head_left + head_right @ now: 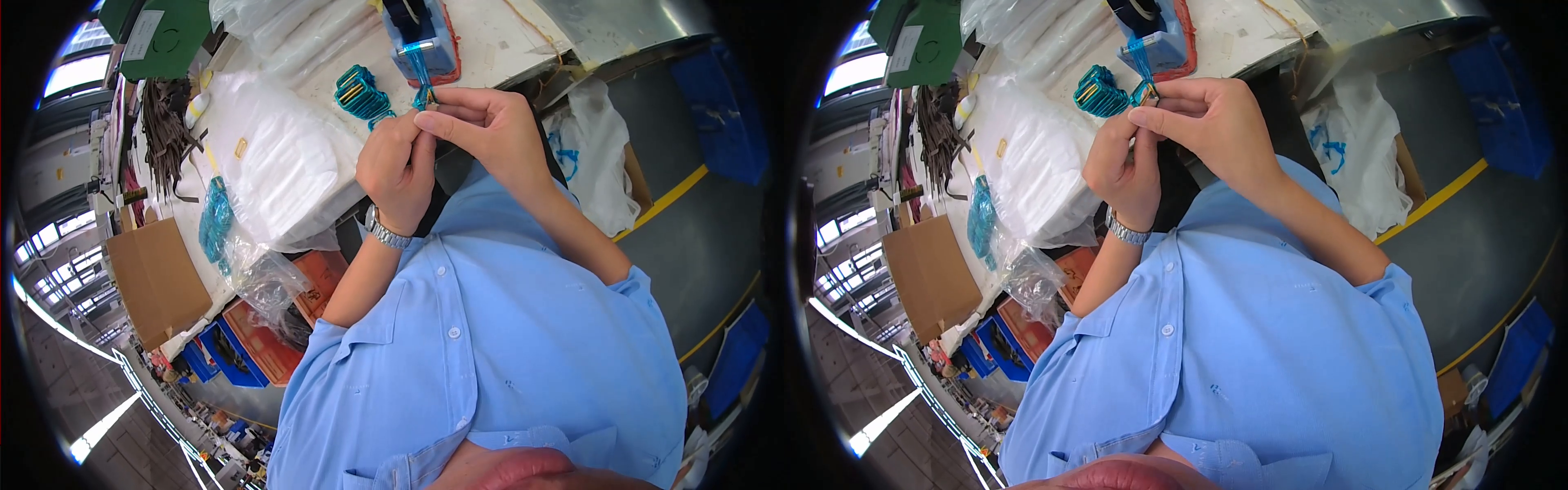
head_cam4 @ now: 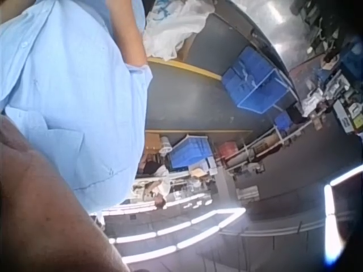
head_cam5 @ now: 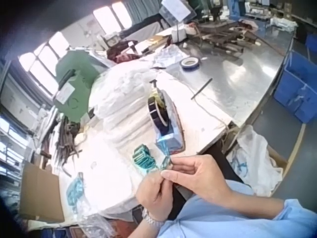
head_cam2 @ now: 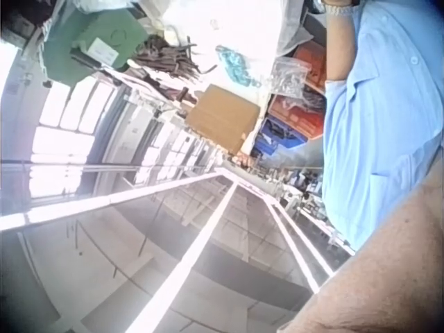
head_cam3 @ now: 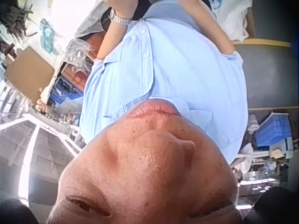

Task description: Applying protective film to metal buckles and placing them into bags and a box.

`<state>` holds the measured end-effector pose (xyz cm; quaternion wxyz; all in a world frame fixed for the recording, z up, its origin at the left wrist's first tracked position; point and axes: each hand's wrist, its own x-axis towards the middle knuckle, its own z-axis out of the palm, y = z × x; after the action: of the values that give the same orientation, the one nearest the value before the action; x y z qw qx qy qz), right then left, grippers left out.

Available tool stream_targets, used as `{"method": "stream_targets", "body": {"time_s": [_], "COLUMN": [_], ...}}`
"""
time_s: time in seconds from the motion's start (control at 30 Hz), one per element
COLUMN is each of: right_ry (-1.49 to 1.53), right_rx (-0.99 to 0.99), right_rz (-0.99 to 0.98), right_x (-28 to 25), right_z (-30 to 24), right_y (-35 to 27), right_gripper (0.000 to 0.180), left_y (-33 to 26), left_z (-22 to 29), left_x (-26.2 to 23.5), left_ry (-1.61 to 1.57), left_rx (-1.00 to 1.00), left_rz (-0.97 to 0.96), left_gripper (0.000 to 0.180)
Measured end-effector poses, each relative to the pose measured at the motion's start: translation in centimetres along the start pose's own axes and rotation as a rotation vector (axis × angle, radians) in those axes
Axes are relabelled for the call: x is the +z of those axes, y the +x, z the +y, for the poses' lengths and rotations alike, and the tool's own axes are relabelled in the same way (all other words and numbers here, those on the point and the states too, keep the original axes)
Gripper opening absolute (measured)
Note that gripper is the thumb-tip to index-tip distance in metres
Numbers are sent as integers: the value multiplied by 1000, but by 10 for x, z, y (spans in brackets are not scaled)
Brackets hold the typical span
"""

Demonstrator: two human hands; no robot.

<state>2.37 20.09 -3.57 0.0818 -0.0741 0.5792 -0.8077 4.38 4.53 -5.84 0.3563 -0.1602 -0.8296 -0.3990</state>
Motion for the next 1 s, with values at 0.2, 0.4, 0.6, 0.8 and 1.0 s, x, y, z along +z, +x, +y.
{"method": "stream_targets", "body": {"time_s": [0.2,0.4,0.6,0.8,1.0], "right_ry": [-54,-20,-71,-190,-86], "right_rx": [128,-37,-93,-70,224], "right_rz": [-89,-14,83,53,-19], "right_x": [-15,-26,-19,-20,-31], "right_z": [6,43,43,32,39], "right_y": [6,34,36,41,-13], "right_gripper": [34,34,24,23,24], "left_y": [3,28,48,61,24], "left_z": [-3,-6,-2,1,12], "left_x": [-5,-2,-2,-3,-14], "left_ry": [-9,-296,-460,-561,-652], "left_rx": [-95,-408,-634,-770,-977], "left_rz": [-126,-237,-305,-347,-473], "left_gripper": [11,12,17,22,26]}}
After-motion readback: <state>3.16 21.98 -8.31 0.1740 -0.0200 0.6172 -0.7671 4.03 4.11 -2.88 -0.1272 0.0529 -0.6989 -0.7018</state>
